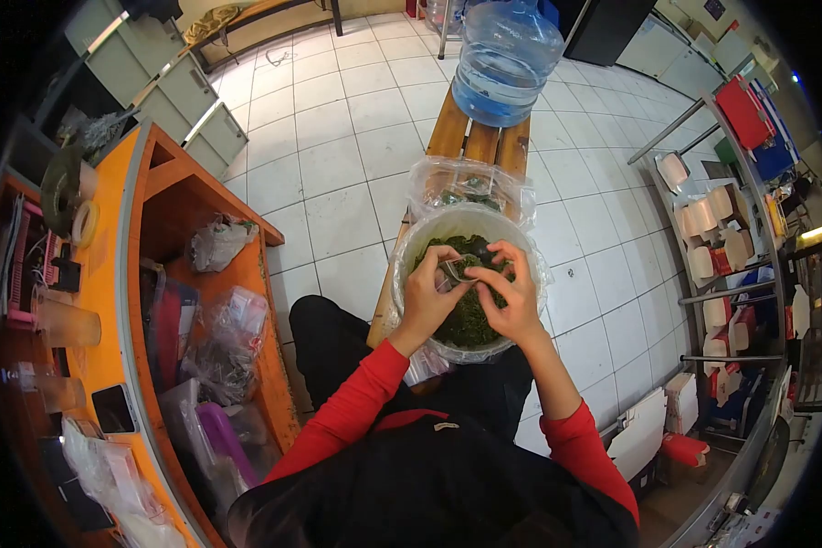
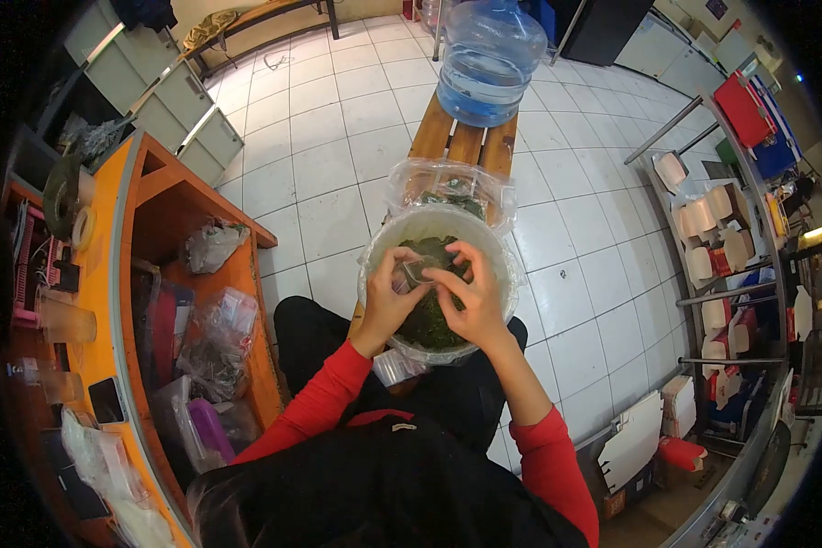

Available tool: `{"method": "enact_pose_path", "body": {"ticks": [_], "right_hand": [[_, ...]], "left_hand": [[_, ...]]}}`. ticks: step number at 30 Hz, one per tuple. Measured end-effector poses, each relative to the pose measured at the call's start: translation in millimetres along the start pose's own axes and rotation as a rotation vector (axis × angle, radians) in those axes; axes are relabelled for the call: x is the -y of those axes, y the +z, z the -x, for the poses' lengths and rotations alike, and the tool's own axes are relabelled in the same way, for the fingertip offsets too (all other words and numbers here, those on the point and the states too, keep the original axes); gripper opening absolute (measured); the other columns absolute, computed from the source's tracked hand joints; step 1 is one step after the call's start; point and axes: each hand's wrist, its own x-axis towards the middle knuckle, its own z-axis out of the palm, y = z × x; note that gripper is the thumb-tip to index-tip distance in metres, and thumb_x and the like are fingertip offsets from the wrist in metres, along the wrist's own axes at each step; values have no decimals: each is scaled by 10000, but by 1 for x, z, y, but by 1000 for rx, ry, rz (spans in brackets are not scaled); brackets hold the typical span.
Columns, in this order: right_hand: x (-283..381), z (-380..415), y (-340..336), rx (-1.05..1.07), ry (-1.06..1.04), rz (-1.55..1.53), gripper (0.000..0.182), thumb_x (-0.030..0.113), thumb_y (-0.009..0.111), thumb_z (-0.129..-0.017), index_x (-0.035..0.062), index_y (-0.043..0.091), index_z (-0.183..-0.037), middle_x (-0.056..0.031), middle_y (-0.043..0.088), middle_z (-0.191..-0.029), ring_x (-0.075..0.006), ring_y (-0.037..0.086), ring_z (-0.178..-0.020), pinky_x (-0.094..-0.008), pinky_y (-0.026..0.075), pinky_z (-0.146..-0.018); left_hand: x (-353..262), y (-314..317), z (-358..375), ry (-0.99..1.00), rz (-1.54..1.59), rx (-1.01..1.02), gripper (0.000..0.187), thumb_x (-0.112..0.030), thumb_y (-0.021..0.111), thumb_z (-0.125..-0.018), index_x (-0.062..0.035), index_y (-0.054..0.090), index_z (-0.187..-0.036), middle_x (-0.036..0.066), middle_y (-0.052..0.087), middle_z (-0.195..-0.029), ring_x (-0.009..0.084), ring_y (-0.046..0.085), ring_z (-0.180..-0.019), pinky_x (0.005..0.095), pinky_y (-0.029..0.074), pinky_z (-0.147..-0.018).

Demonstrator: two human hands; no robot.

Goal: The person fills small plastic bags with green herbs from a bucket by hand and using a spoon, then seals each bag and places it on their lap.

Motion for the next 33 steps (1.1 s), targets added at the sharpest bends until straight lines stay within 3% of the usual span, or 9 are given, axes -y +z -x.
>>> {"method": "enact_pose_path", "body": {"ticks": [2, 4, 9, 10, 13, 19, 25, 31, 33], "right_hand": [[-3, -3, 2, -58, -65, 60, 225, -11, 693, -709, 94, 692, -907, -125, 558, -1128, -233, 586, -920, -350, 460, -777], [-6, -4, 4, -77, -62, 51, 188, 8, 710, -716, 91, 699, -884, -115, 580, -1085, -233, 589, -926, -356, 449, -810], [-8, -1, 8, -167, 164, -192, 132, -43, 697, -772, 21, 688, -888, -100, 636, -943, -212, 610, -885, -310, 470, -816], [0, 1, 12, -251, 442, -527, 79, -24, 696, -808, -12, 678, -884, -81, 654, -914, -170, 616, -855, -293, 472, -821], [3, -2, 19, -336, 659, -791, 81, 4, 721, -795, -2, 686, -868, -35, 666, -849, -115, 604, -841, -251, 457, -786], [-3, 11, 26, -302, 536, -699, 69, 3, 719, -800, -24, 685, -853, -45, 664, -826, -118, 602, -802, -253, 457, -758], [8, 1, 21, -297, 623, -814, 50, 13, 708, -815, -19, 678, -838, -34, 659, -813, -123, 593, -763, -244, 449, -739], [-5, 12, 29, -408, 466, -499, 102, 59, 712, -825, -13, 647, -791, -40, 655, -827, -121, 577, -784, -243, 434, -754], [-3, 10, 25, -315, 530, -611, 95, 61, 724, -811, -6, 657, -807, -48, 653, -827, -123, 585, -806, -246, 435, -766]], "left_hand": [[-17, 4, -2, 45, -14, -163, 647, -74, 814, -693, -43, 508, -1262, 98, 651, -1035, 135, 635, -770, 248, 489, -660], [-34, -2, -4, -22, 12, -154, 651, -104, 817, -704, -49, 518, -1279, 97, 651, -1029, 148, 632, -791, 249, 483, -690], [-11, -11, -3, -208, 525, 94, 338, -82, 740, -815, 11, 644, -1126, 75, 681, -1010, 134, 630, -836, 243, 482, -777], [-12, -10, -1, -236, 598, 40, 163, -47, 669, -877, 45, 685, -1010, 79, 691, -959, 122, 629, -833, 247, 483, -785], [-20, -10, -1, -331, 732, -7, 175, -43, 671, -875, 59, 674, -1018, 96, 689, -942, 127, 637, -827, 249, 487, -788], [-19, -6, 4, -199, 570, -63, 128, -14, 651, -883, 68, 672, -978, 107, 694, -919, 134, 650, -842, 250, 500, -794], [-17, -14, 0, -242, 653, -30, 154, -4, 689, -849, 62, 675, -988, 101, 693, -918, 132, 644, -833, 244, 509, -771], [-19, -12, 3, -228, 594, 34, 113, 18, 688, -840, 66, 684, -942, 93, 693, -906, 128, 644, -834, 244, 512, -774], [-21, -14, 1, -225, 623, 10, 93, 26, 683, -840, 67, 685, -923, 86, 693, -901, 124, 644, -841, 241, 510, -775]]}}
